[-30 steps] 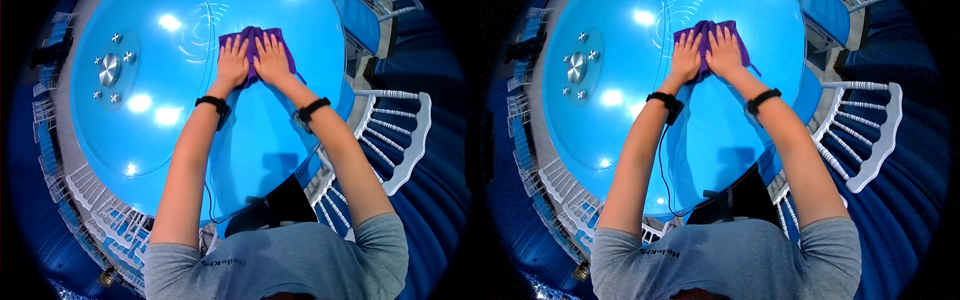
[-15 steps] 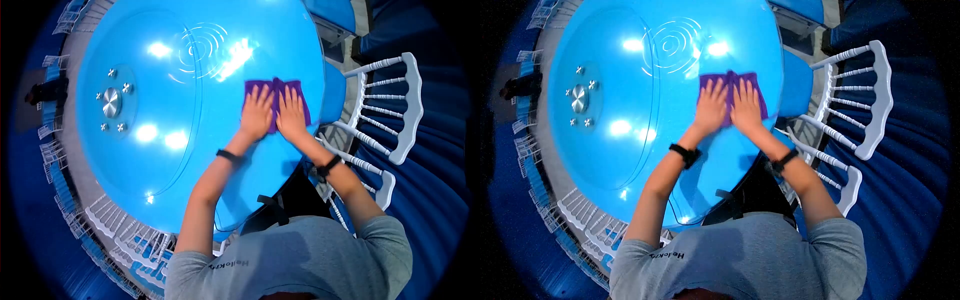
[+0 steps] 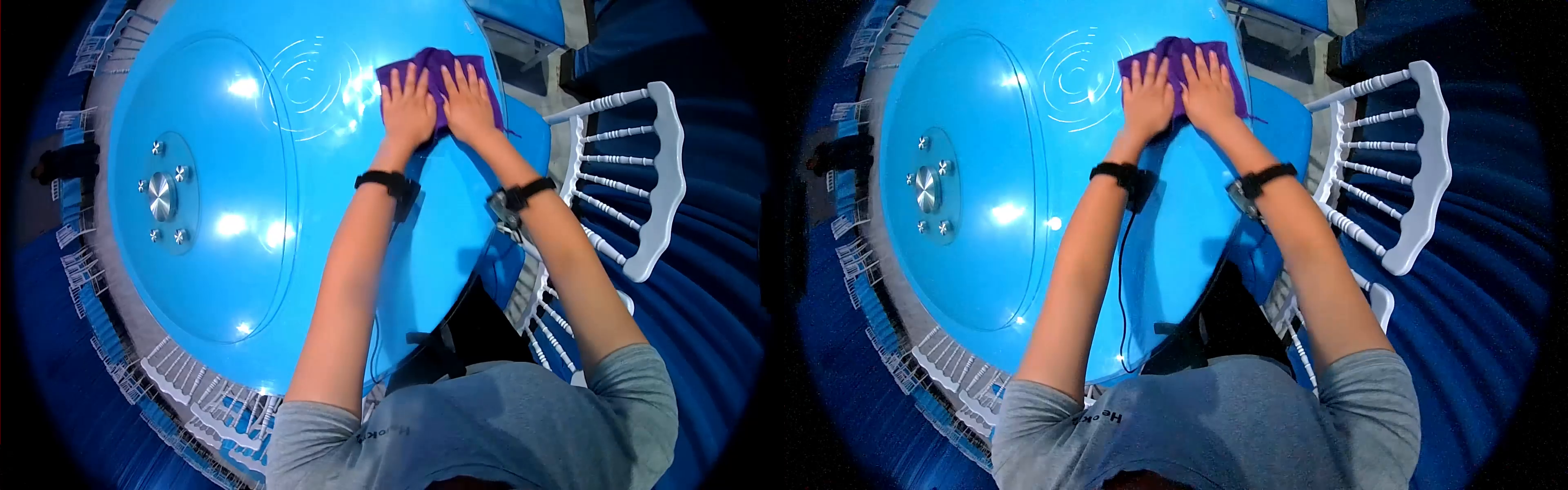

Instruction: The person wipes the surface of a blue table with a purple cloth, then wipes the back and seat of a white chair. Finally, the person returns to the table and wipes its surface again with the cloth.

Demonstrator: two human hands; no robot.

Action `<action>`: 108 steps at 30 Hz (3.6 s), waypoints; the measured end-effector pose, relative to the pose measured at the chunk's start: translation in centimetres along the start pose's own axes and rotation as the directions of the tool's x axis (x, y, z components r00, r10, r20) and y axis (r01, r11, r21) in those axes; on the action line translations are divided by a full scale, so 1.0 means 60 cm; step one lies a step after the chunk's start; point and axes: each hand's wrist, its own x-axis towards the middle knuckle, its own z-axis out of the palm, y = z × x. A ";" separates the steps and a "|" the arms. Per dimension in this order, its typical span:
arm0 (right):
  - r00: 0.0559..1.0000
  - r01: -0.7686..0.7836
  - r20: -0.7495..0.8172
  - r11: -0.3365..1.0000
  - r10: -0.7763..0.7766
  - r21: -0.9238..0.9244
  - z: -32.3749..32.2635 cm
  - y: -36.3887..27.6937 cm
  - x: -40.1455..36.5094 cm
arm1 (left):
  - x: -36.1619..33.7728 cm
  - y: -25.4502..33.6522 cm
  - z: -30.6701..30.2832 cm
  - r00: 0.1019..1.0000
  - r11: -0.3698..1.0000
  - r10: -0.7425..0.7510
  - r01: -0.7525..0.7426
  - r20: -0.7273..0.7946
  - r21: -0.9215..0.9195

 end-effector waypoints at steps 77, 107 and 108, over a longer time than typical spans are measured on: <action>0.021 0.871 0.257 0.144 -0.966 0.470 0.037 -0.854 -0.663 | -1.123 -0.065 -0.447 0.156 0.204 -0.927 0.973 -0.342 -0.109; 0.719 0.628 0.298 0.771 -0.628 0.108 0.009 -0.460 -0.445 | -0.768 -0.029 -0.305 0.836 0.838 -0.544 0.536 0.079 0.102; 0.732 0.604 0.300 0.786 -0.612 0.130 0.006 -0.431 -0.441 | -0.755 -0.009 -0.288 0.857 0.867 -0.497 0.484 0.134 0.120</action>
